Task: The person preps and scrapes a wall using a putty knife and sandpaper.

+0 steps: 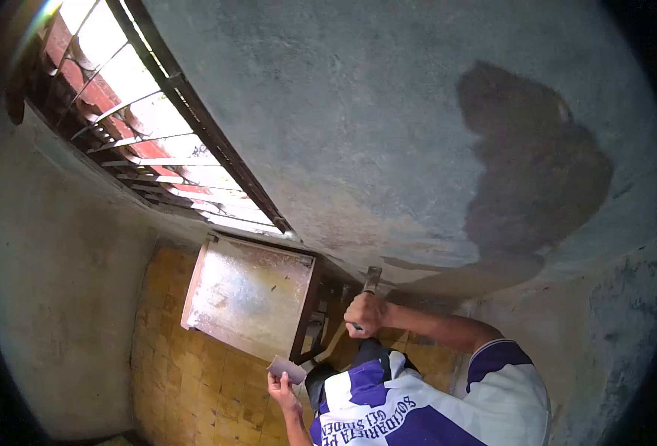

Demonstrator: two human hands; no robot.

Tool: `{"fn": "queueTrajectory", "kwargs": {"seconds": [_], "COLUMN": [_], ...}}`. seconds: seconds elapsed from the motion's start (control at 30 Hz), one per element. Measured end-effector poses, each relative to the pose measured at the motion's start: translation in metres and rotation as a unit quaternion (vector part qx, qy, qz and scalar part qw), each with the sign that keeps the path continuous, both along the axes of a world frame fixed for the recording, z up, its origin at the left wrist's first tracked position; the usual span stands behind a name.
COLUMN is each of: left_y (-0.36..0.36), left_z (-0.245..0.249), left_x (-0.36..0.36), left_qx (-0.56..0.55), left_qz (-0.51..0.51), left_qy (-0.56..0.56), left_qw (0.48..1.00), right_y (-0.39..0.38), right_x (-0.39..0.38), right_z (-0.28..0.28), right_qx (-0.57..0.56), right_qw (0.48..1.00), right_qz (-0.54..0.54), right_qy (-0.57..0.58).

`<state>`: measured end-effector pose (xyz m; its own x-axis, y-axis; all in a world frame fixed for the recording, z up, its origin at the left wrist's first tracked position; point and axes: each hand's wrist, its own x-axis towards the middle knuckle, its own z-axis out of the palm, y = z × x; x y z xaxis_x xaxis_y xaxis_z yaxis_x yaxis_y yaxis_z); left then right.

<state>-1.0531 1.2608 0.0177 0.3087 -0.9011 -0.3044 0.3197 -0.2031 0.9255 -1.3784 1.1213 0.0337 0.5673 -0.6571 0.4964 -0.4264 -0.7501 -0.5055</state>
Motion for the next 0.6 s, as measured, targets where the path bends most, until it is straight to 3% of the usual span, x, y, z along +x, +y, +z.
{"fn": "queueTrajectory", "kwargs": {"seconds": [0.03,0.07,0.17,0.3,0.43,0.47,0.57,0.6], "left_y": [0.000,0.000,0.005,0.005,-0.001,-0.004,-0.007,-0.008], "left_z": [0.000,0.001,-0.011,-0.017,-0.022,-0.022,-0.010,-0.006], "left_x": [-0.001,-0.002,-0.002,0.000,0.001,0.000,0.001,0.001], "left_qx": [-0.005,-0.008,-0.017,-0.013,-0.023,-0.030,-0.038,-0.039], "left_qz": [0.009,0.016,0.027,0.030,0.035,0.036,0.038,0.038], "left_qy": [-0.001,-0.003,0.011,0.015,0.024,0.019,0.006,0.004], "left_qw": [1.000,1.000,0.999,0.999,0.999,0.999,0.999,0.999], "right_y": [0.002,-0.009,-0.028,0.003,-0.027,-0.024,-0.007,-0.011], "right_x": [0.004,-0.007,-0.031,0.017,0.005,0.012,0.038,0.033], "right_z": [0.004,0.008,-0.032,0.013,-0.015,-0.019,0.012,0.011], "right_qx": [0.013,0.024,0.140,-0.030,-0.015,-0.059,-0.045,-0.011], "right_qw": [1.000,0.997,0.984,0.999,0.999,0.996,0.998,0.999], "right_qz": [0.014,-0.024,-0.079,0.028,-0.038,-0.018,0.045,0.035], "right_qy": [-0.014,0.073,0.082,0.016,0.024,0.068,0.007,0.033]}}
